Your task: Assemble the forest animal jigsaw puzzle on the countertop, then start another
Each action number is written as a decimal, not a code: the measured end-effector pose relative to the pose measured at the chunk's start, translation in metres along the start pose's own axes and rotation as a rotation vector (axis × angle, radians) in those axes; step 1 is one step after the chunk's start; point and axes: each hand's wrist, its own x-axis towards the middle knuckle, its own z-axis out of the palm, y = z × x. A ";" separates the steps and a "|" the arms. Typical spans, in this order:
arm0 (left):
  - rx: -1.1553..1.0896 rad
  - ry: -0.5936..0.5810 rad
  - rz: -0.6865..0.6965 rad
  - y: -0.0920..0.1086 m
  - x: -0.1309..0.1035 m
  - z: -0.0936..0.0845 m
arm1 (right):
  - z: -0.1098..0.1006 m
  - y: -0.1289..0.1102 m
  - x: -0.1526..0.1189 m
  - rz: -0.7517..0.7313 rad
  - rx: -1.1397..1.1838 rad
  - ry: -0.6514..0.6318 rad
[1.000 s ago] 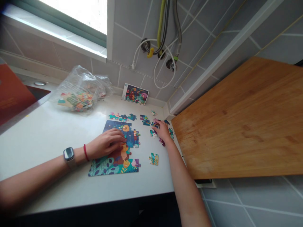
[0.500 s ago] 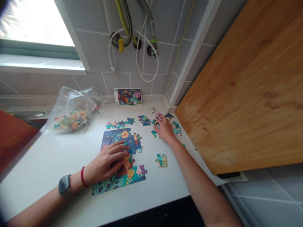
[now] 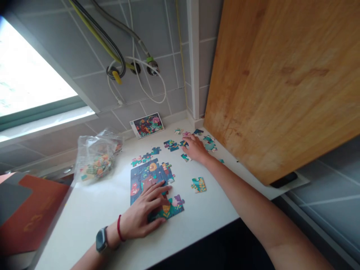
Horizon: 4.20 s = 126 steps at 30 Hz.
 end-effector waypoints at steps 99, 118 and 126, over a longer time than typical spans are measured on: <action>-0.235 0.313 0.107 -0.021 0.001 0.001 | -0.001 0.004 0.004 -0.010 -0.074 0.061; -0.197 0.482 -0.016 -0.046 0.001 0.003 | 0.023 -0.057 0.126 0.344 -0.358 -0.332; -0.171 0.492 -0.020 -0.049 0.004 0.006 | 0.022 -0.066 0.145 0.509 -0.412 -0.362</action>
